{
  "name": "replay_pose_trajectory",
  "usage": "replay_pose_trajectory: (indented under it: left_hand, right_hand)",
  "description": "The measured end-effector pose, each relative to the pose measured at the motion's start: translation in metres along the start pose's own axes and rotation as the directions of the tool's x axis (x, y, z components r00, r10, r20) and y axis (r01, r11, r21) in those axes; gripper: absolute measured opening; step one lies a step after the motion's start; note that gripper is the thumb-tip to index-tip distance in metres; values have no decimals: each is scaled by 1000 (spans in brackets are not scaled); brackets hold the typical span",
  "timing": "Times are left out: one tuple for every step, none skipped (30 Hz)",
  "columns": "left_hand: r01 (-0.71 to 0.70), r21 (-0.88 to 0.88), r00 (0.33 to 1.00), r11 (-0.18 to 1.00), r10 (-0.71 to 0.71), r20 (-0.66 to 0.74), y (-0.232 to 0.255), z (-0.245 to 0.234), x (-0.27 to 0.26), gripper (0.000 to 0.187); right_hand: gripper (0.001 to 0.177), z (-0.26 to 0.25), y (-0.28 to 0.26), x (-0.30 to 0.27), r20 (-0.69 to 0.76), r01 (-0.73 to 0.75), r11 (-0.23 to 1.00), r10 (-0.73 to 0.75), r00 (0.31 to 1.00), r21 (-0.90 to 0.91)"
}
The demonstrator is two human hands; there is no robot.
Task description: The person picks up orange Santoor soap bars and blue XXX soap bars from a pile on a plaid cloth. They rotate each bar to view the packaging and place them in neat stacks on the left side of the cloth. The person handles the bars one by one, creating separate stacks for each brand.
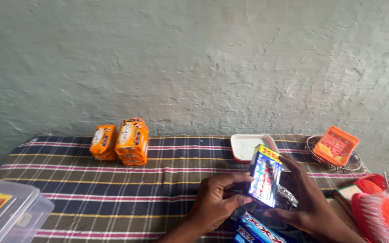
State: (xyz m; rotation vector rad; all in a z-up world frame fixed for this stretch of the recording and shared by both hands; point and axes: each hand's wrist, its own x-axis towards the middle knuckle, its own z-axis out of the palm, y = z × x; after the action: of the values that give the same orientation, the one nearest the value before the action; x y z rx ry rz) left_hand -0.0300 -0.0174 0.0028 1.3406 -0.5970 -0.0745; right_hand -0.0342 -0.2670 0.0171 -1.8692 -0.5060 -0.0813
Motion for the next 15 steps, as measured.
replay_pose_trajectory:
  left_hand:
    - [-37, 36, 999, 999, 37, -6, -1, 0, -1, 35]
    - [-21, 34, 1000, 999, 22, -8, -1, 0, -1, 35]
    - [-6, 32, 1000, 999, 6, -10, -2, 0, -2, 34]
    - [10, 32, 1000, 999, -10, -10, -3, -1, -1, 33]
    - [0, 12, 1000, 1000, 0, -2, -3, -2, -2, 33]
    - [-7, -11, 1000, 1000, 7, 7, -5, -2, -3, 32]
    - [-13, -34, 1000, 999, 14, 15, -7, -3, -3, 32]
    - [8, -60, 1000, 998, -7, 18, -10, -4, -3, 33]
    - [29, -86, 999, 996, -28, 21, -12, -5, -2, 33]
    - [51, -108, 998, 993, -48, 33, -13, -7, -1, 34]
    - [79, -162, 997, 984, -76, 25, -13, -7, 0, 33]
    - [101, -212, 995, 972, -98, 25, -13, -8, 2, 33]
    - [123, -262, 992, 957, -121, 25, -12, -9, 4, 34]
    - [108, -238, 993, 965, -114, -10, -12, -9, 3, 35]
    - [94, -214, 993, 972, -106, -45, -12, -11, 4, 36]
  right_hand:
    - [124, -1, 2, 0, 21, -6, 1000, 6, 1000, 29]
    - [125, -1, 4, 0, 42, -11, 998, 9, 999, 58]
    - [126, -3, 6, 1, 64, -18, 996, 12, 998, 87]
    - [125, -3, 9, 2, 65, -1, 995, -6, 998, 104]
    - [124, -3, 13, 4, 66, 15, 993, -23, 998, 121]
    - [124, -4, 18, 5, 66, 27, 990, -37, 997, 138]
    - [121, -5, 21, 6, 92, 32, 982, -50, 995, 188]
    - [119, -7, 24, 5, 115, 29, 971, -58, 992, 238]
    - [117, -6, 26, 4, 137, 25, 957, -67, 988, 288]
    - [111, -3, 27, 4, 92, -77, 962, 54, 994, 262]
    - [107, -2, 27, 6, 46, -181, 954, 175, 984, 241]
    - [102, -1, 26, 9, -7, -277, 934, 286, 958, 225]
    - [99, 0, 25, 13, -27, -252, 940, 265, 964, 230]
    - [97, 1, 25, 14, -38, -235, 944, 250, 967, 233]
    - [94, 3, 26, 17, -50, -218, 947, 235, 971, 236]
